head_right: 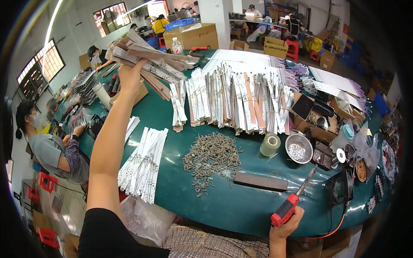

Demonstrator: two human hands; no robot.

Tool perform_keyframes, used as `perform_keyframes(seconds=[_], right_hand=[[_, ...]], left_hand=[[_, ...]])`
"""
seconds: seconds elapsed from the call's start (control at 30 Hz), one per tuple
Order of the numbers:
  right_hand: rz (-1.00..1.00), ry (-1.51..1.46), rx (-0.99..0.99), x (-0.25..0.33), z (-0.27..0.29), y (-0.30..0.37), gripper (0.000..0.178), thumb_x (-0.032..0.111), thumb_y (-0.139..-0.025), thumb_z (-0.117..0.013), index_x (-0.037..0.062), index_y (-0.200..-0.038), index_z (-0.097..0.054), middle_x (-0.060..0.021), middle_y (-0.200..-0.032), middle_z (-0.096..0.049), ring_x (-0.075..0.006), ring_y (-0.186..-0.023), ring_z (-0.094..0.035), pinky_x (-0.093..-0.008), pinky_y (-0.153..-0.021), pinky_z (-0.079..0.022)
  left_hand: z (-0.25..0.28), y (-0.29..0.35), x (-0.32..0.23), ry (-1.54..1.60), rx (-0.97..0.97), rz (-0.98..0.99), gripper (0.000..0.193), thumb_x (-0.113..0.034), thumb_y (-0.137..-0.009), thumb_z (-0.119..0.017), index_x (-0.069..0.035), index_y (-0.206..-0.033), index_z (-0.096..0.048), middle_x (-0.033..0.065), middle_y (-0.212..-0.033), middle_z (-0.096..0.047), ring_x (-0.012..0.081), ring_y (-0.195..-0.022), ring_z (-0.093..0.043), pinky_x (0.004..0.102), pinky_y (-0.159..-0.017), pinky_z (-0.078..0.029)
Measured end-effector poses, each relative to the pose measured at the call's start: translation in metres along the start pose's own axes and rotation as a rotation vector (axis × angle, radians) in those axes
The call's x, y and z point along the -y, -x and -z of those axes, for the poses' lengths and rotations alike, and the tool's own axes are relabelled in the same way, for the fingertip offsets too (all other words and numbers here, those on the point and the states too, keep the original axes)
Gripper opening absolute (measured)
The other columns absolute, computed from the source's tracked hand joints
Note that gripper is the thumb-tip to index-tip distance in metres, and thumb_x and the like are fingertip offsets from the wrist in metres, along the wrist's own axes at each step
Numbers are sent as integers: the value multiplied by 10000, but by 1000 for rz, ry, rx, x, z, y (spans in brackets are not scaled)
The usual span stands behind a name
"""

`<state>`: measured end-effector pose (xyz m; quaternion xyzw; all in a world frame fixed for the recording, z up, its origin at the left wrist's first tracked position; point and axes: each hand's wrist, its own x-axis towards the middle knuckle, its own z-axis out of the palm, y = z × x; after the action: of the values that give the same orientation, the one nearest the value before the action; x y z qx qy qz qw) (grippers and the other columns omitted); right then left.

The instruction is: The person places LED strips onto a jig, takes small components from a pile by hand, and solders them onto the strips using a soldering gun.

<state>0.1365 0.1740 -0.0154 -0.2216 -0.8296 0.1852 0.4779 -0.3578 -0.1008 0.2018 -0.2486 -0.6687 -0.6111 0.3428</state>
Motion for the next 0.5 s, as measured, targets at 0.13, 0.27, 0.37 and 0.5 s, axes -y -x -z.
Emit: perform_keyframes(seconds=[0.13,0.27,0.37,0.5], right_hand=[[-37,21,-20,17,18,-15,267,-74,-826,-614,5,-1053,-497,-89,-932,-499,-210,-805,-504,-327,-765,-446],[-256,-432,-131,51,56,-68,299,-19,-862,-679,-4,-1131,-549,-43,-1021,-583,-124,-863,-529,-299,-740,-448],[-73,-207,-11,87,89,-123,374,-25,-838,-702,19,-1174,-544,-57,-1062,-618,-126,-920,-535,-285,-858,-425],[29,-469,100,73,86,-135,555,33,-744,-822,26,-1206,-515,-98,-1163,-616,-154,-922,-562,-308,-893,-438]], left_hand=[[-23,23,-79,284,189,147,273,-90,-876,-685,48,-1104,-627,90,-1044,-689,194,-911,-673,299,-801,-522],[-56,71,-156,564,517,412,314,-98,-872,-682,31,-1151,-617,99,-1045,-686,186,-904,-688,317,-765,-582],[-76,117,-179,641,759,613,352,-124,-856,-696,58,-1144,-606,130,-1052,-692,217,-928,-704,337,-806,-596],[-118,192,-207,673,1094,882,428,-179,-814,-744,30,-1165,-617,139,-1078,-701,225,-956,-702,377,-843,-584]])
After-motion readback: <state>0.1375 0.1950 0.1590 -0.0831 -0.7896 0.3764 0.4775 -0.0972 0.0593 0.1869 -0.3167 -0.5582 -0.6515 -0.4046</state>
